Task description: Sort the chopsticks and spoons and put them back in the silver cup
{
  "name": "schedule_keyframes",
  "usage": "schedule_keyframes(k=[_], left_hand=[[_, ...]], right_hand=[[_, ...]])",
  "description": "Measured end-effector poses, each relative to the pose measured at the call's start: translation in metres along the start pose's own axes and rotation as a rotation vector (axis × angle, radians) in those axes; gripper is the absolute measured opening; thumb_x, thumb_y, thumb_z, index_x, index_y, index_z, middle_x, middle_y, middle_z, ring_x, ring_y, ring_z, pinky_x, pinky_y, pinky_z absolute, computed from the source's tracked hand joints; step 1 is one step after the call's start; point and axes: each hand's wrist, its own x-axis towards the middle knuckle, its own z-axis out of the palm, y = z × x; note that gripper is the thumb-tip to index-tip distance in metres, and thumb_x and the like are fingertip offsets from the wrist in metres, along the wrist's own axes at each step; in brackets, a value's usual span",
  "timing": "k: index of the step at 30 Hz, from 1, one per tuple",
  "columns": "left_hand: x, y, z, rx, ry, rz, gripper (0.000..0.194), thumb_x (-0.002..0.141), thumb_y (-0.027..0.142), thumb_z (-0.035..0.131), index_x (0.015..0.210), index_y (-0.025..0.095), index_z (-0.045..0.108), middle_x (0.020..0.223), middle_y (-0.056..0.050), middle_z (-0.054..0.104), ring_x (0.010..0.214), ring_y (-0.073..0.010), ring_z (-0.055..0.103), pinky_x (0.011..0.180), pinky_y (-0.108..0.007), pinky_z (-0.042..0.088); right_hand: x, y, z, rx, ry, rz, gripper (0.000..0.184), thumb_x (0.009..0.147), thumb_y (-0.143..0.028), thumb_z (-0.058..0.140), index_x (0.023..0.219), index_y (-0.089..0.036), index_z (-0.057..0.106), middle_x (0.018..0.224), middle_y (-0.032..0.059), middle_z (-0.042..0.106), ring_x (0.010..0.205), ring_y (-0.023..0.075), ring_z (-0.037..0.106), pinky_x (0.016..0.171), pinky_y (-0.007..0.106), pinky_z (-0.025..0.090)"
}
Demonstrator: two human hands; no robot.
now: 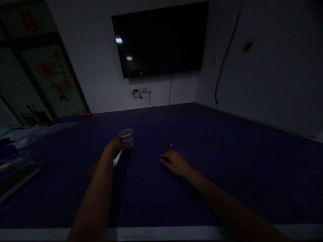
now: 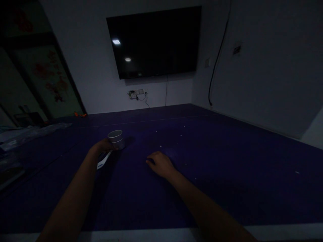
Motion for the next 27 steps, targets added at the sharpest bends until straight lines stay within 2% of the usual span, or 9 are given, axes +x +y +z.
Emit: schedule_keyframes(k=[7,13,15,19,20,22,24,25,27], left_hand=[[0.006,-0.005,0.004,-0.126,0.043,0.014,0.056,0.057,0.028,0.082,0.108,0.013,0.064,0.095,-0.009,0.074,0.076,-0.0175,0.067,0.060,-0.021,0.050],[0.002,-0.002,0.004,-0.097,0.035,0.026,0.053,0.058,0.027,0.082,0.106,0.014,0.064,0.100,-0.010,0.074,0.082,-0.0191,0.069,0.064,-0.021,0.051],[-0.004,0.002,-0.009,-0.003,0.062,-0.002,0.052,0.057,0.027,0.082,0.105,0.015,0.065,0.101,-0.010,0.073,0.086,-0.0205,0.069,0.064,-0.021,0.050],[-0.026,0.023,-0.055,0.327,0.251,-0.137,0.049,0.050,0.034,0.086,0.091,0.013,0.068,0.088,-0.013,0.072,0.088,-0.0276,0.068,0.063,-0.024,0.048],[-0.036,0.032,-0.064,0.356,0.286,-0.112,0.046,0.053,0.040,0.084,0.088,0.014,0.068,0.083,-0.011,0.072,0.086,-0.0270,0.067,0.064,-0.024,0.048],[-0.057,0.057,-0.068,0.359,0.265,0.009,0.039,0.061,0.048,0.079,0.080,0.015,0.069,0.075,-0.008,0.070,0.080,-0.0240,0.067,0.063,-0.025,0.046],[-0.078,0.087,-0.049,0.319,0.164,0.193,0.035,0.068,0.050,0.074,0.073,0.015,0.069,0.071,-0.006,0.068,0.075,-0.0207,0.066,0.064,-0.024,0.044],[-0.088,0.102,-0.032,0.294,0.121,0.278,0.035,0.070,0.050,0.073,0.073,0.015,0.069,0.071,-0.005,0.068,0.074,-0.0201,0.065,0.064,-0.025,0.044],[-0.104,0.125,0.015,0.206,0.129,0.430,0.033,0.077,0.049,0.067,0.080,0.016,0.070,0.078,-0.006,0.069,0.077,-0.0194,0.065,0.066,-0.026,0.044]], right_hand=[[0.000,-0.001,-0.001,0.001,-0.002,-0.006,0.027,0.090,-0.030,0.055,0.108,-0.019,0.072,0.111,0.0096,0.072,0.105,0.0233,0.064,0.092,0.036,0.049],[0.000,-0.002,-0.002,-0.007,-0.010,-0.005,0.027,0.089,-0.028,0.055,0.108,-0.018,0.072,0.112,0.0100,0.071,0.105,0.0229,0.065,0.092,0.035,0.049],[0.000,-0.001,-0.001,-0.001,-0.008,0.005,0.027,0.089,-0.028,0.055,0.108,-0.018,0.071,0.113,0.0099,0.071,0.106,0.0230,0.064,0.093,0.035,0.049],[0.002,0.003,-0.001,-0.002,0.043,0.084,0.030,0.090,-0.030,0.054,0.114,-0.019,0.069,0.117,0.0092,0.069,0.109,0.0231,0.063,0.094,0.036,0.048],[0.002,0.004,-0.002,-0.006,0.067,0.110,0.031,0.091,-0.030,0.052,0.116,-0.019,0.068,0.119,0.0091,0.069,0.110,0.0228,0.063,0.095,0.036,0.048],[0.003,0.007,-0.005,-0.019,0.112,0.163,0.033,0.093,-0.030,0.049,0.118,-0.019,0.067,0.121,0.0094,0.068,0.111,0.0226,0.063,0.096,0.036,0.048],[0.004,0.009,-0.009,-0.032,0.142,0.221,0.035,0.094,-0.030,0.047,0.120,-0.019,0.066,0.122,0.0096,0.067,0.109,0.0225,0.064,0.094,0.035,0.049],[0.004,0.011,-0.011,-0.040,0.149,0.247,0.035,0.094,-0.030,0.045,0.121,-0.020,0.065,0.121,0.0094,0.068,0.107,0.0223,0.065,0.092,0.035,0.050],[0.003,0.014,-0.015,-0.068,0.158,0.297,0.035,0.094,-0.030,0.045,0.120,-0.021,0.066,0.115,0.0083,0.071,0.102,0.0214,0.067,0.088,0.033,0.051]])
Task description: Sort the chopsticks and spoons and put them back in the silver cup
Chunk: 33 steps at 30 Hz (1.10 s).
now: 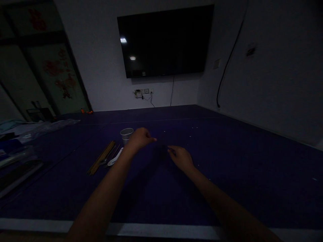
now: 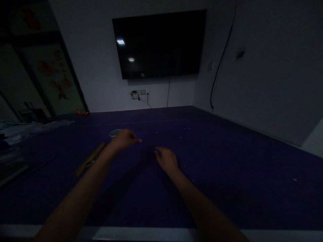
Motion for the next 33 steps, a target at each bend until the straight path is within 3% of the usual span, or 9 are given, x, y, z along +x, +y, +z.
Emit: schedule_keyframes(k=[2,4,6,8,18,21,25,28,33], left_hand=[[-0.009,0.024,0.044,-0.064,0.118,0.136,0.032,0.088,0.045,0.054,0.094,0.017,0.068,0.093,-0.008,0.070,0.087,-0.0190,0.064,0.073,-0.027,0.046],[-0.018,0.032,0.082,0.003,0.194,0.257,0.029,0.093,0.039,0.047,0.100,0.018,0.065,0.105,-0.010,0.068,0.099,-0.0209,0.061,0.085,-0.032,0.045],[-0.026,0.029,0.105,0.086,0.181,0.332,0.027,0.094,0.035,0.044,0.098,0.017,0.064,0.104,-0.012,0.066,0.101,-0.0223,0.059,0.088,-0.035,0.044],[-0.030,0.021,0.115,0.111,0.156,0.386,0.026,0.095,0.034,0.043,0.099,0.018,0.063,0.104,-0.011,0.066,0.100,-0.0224,0.059,0.087,-0.036,0.044],[-0.028,0.014,0.112,0.162,0.122,0.328,0.030,0.093,0.034,0.043,0.094,0.018,0.068,0.096,-0.013,0.068,0.097,-0.0229,0.061,0.086,-0.037,0.045],[-0.025,0.008,0.100,0.230,0.121,0.095,0.037,0.093,0.034,0.041,0.091,0.015,0.072,0.090,-0.017,0.069,0.092,-0.0269,0.064,0.079,-0.038,0.047],[-0.022,-0.022,0.082,0.336,0.179,-0.318,0.034,0.088,0.024,0.043,0.099,0.009,0.072,0.091,-0.022,0.067,0.094,-0.0322,0.064,0.075,-0.039,0.047],[-0.021,-0.049,0.074,0.396,0.259,-0.469,0.037,0.088,0.018,0.040,0.109,0.009,0.068,0.107,-0.025,0.063,0.106,-0.0353,0.058,0.080,-0.042,0.045],[-0.020,-0.070,0.075,0.340,0.178,-0.605,0.036,0.087,0.022,0.045,0.115,0.015,0.067,0.119,-0.025,0.056,0.111,-0.0395,0.053,0.086,-0.055,0.041]], right_hand=[[0.001,0.004,-0.004,-0.053,0.010,0.051,0.033,0.093,-0.031,0.046,0.117,-0.023,0.068,0.108,0.0070,0.073,0.097,0.0209,0.069,0.083,0.030,0.052],[0.001,0.008,-0.007,-0.121,0.009,0.094,0.032,0.092,-0.032,0.047,0.113,-0.025,0.070,0.103,0.0060,0.075,0.094,0.0209,0.070,0.078,0.029,0.052],[0.002,0.013,-0.011,-0.179,-0.016,0.113,0.030,0.091,-0.035,0.049,0.108,-0.026,0.072,0.100,0.0060,0.075,0.093,0.0217,0.070,0.076,0.029,0.052],[0.003,0.017,-0.014,-0.212,-0.061,0.120,0.029,0.090,-0.037,0.050,0.103,-0.025,0.074,0.099,0.0070,0.075,0.094,0.0231,0.070,0.076,0.030,0.051],[0.003,0.018,-0.022,-0.267,-0.123,0.165,0.031,0.089,-0.044,0.051,0.096,-0.026,0.076,0.098,0.0085,0.075,0.093,0.0253,0.070,0.072,0.031,0.052],[0.002,0.016,-0.022,-0.276,-0.137,0.170,0.031,0.089,-0.044,0.051,0.094,-0.027,0.077,0.098,0.0081,0.075,0.090,0.0252,0.071,0.070,0.031,0.052],[0.003,0.015,-0.023,-0.274,-0.168,0.175,0.031,0.090,-0.042,0.051,0.097,-0.027,0.076,0.100,0.0085,0.075,0.093,0.0261,0.070,0.071,0.032,0.052],[0.002,0.013,-0.024,-0.271,-0.187,0.184,0.031,0.090,-0.043,0.050,0.097,-0.027,0.076,0.100,0.0083,0.075,0.094,0.0265,0.070,0.071,0.032,0.052],[0.001,0.013,-0.024,-0.259,-0.203,0.173,0.033,0.091,-0.043,0.049,0.097,-0.026,0.076,0.099,0.0090,0.075,0.094,0.0269,0.070,0.072,0.034,0.053]])
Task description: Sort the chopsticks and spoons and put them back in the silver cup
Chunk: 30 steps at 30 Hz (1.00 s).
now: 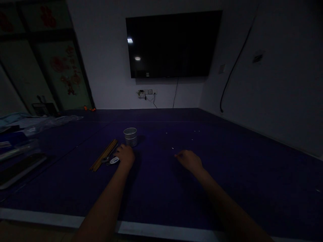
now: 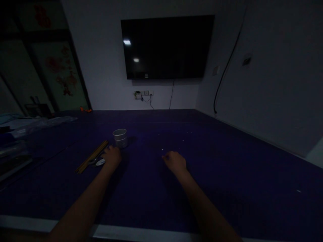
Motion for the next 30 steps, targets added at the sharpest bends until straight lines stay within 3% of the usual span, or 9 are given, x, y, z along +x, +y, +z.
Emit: schedule_keyframes(k=[5,16,30], left_hand=[[0.0009,0.0011,0.0047,0.010,-0.101,0.002,0.040,0.086,0.014,0.041,0.118,0.011,0.065,0.119,-0.027,0.057,0.112,-0.0394,0.054,0.085,-0.056,0.043],[0.0016,0.0022,0.0044,0.071,-0.140,-0.009,0.045,0.086,0.011,0.036,0.122,0.011,0.063,0.122,-0.024,0.058,0.115,-0.0356,0.054,0.085,-0.053,0.046],[0.0048,0.0003,0.0077,0.054,-0.083,-0.015,0.041,0.086,0.013,0.039,0.117,0.011,0.065,0.118,-0.024,0.060,0.111,-0.0353,0.055,0.084,-0.049,0.044]], right_hand=[[0.0010,0.0007,0.0013,0.004,-0.012,0.001,0.032,0.090,-0.043,0.050,0.099,-0.025,0.075,0.102,0.0098,0.074,0.095,0.0276,0.069,0.074,0.035,0.053],[0.0011,-0.0028,-0.0014,-0.011,-0.059,0.025,0.035,0.092,-0.043,0.047,0.103,-0.024,0.074,0.105,0.0079,0.073,0.099,0.0266,0.068,0.076,0.033,0.051],[0.0010,-0.0021,-0.0007,-0.010,-0.047,0.030,0.033,0.091,-0.044,0.050,0.102,-0.025,0.074,0.105,0.0073,0.074,0.100,0.0252,0.068,0.076,0.030,0.050]])
